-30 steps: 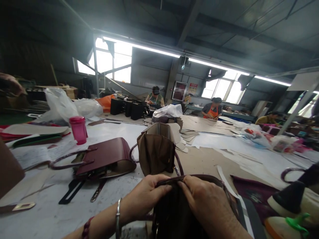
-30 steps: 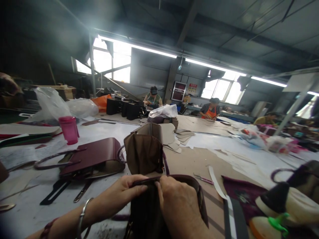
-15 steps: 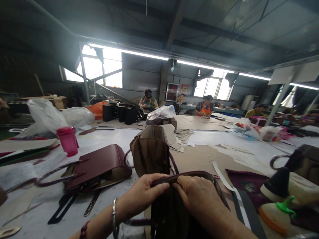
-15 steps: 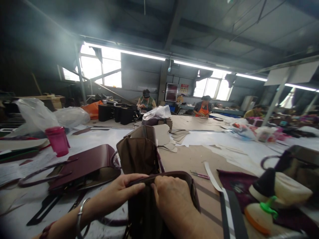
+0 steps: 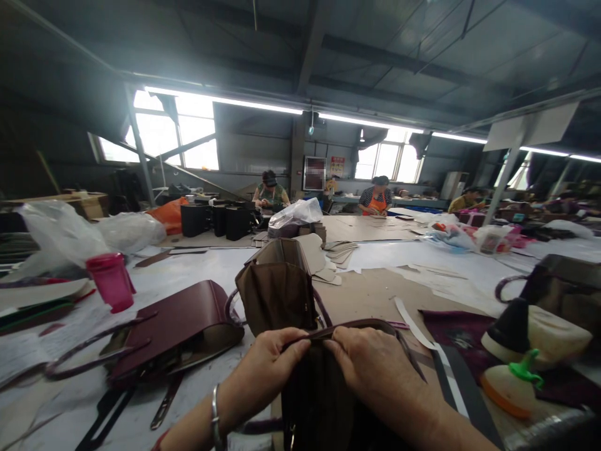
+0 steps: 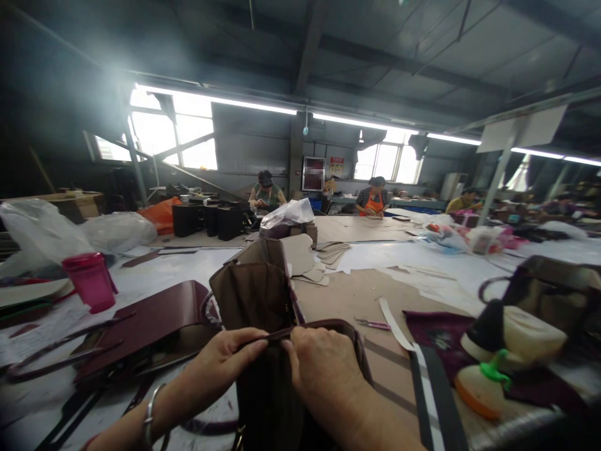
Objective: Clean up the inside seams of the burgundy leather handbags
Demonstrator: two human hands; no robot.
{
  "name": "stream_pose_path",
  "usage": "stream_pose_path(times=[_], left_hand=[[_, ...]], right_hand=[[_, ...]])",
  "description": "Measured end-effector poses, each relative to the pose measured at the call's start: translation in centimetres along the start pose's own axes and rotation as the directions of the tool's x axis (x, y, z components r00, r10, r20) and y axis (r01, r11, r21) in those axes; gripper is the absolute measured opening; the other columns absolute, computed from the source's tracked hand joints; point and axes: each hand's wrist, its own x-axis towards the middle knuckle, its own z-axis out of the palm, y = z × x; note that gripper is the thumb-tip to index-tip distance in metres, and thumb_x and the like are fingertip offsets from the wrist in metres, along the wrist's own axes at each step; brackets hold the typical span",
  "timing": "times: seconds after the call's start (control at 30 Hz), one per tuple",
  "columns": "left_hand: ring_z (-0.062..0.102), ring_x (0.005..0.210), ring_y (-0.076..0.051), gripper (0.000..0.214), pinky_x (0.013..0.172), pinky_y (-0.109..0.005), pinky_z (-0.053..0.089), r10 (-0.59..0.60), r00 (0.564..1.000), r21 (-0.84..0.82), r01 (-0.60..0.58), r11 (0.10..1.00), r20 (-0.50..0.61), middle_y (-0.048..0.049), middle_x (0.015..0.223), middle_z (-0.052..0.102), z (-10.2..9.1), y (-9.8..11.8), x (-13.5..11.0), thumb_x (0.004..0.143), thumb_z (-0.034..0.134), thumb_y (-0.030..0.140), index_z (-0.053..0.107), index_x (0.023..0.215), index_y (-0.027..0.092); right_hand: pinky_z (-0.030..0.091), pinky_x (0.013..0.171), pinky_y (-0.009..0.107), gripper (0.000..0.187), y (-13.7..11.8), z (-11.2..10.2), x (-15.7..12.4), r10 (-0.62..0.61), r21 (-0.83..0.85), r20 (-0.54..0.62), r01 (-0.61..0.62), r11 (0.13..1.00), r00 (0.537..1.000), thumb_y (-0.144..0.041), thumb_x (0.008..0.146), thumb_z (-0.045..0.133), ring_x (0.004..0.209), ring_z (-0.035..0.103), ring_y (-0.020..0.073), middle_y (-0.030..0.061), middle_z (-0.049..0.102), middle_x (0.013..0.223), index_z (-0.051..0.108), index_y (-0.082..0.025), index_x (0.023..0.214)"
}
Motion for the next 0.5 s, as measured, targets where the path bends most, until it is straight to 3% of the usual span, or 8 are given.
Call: stream_pose_path(times=[0.5], left_hand=[[0.05, 0.066, -0.012, 0.029, 0.06, -0.019, 0.038, -0.024, 0.998, 0.113, 0.017, 0.993, 0.058, -0.0002, 0.074, 0.062, 0.3, 1.1, -0.5, 0.078, 0.043, 0.034, 0.064, 0.083, 0.014]], right_hand=[[0.04, 0.056, 0.03, 0.029, 0.2, 0.4, -0.3, 0.04, -0.026, -0.079, -0.042, 0.999, 0.996, -0.032, 0.08, 0.039, 0.065, 0.063, 0.0245, 0.007, 0.067, 0.066, 0.063, -0.021, 0.069]])
